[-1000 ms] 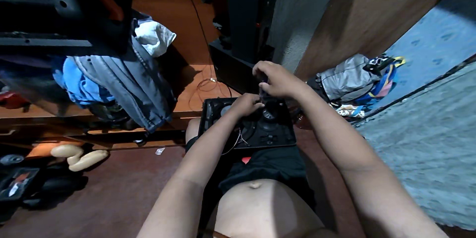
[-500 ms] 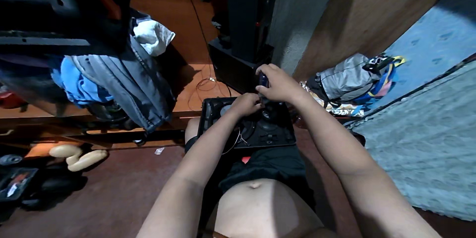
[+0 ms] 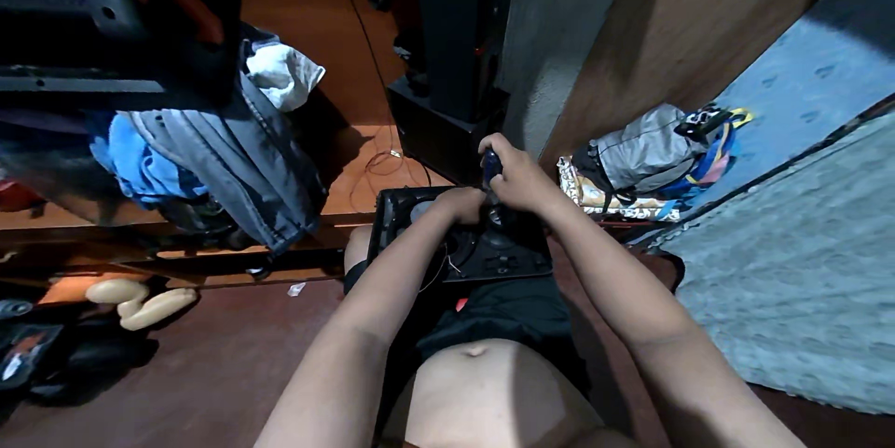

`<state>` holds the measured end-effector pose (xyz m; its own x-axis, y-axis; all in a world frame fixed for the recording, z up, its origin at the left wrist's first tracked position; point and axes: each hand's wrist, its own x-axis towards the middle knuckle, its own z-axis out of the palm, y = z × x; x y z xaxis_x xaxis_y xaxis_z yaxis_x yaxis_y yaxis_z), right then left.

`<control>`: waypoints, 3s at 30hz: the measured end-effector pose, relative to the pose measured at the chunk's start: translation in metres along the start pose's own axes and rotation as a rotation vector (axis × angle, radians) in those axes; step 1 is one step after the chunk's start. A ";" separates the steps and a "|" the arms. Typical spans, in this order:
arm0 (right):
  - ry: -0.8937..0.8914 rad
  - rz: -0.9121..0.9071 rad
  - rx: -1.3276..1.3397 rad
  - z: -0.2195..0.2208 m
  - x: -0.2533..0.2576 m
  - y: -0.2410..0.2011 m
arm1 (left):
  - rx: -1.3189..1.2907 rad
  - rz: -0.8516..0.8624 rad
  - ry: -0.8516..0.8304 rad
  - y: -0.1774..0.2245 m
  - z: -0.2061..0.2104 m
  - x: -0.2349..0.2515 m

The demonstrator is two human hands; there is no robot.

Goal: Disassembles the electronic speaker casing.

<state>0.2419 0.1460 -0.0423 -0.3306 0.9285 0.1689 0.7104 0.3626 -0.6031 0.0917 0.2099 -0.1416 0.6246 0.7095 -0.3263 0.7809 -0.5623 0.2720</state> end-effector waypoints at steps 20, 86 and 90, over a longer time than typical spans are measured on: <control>0.864 -0.237 0.142 -0.025 -0.063 0.035 | -0.039 0.014 0.236 -0.004 -0.018 -0.001; 0.490 0.010 -0.023 -0.008 -0.034 0.071 | -0.080 0.164 0.076 -0.016 0.008 -0.009; 0.506 -0.014 -0.019 -0.009 -0.034 0.070 | -0.077 0.170 0.077 -0.017 0.008 -0.008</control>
<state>0.3081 0.1409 -0.0835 -0.0006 0.8441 0.5362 0.7208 0.3720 -0.5848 0.0736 0.2106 -0.1513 0.7425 0.6392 -0.2004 0.6594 -0.6447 0.3867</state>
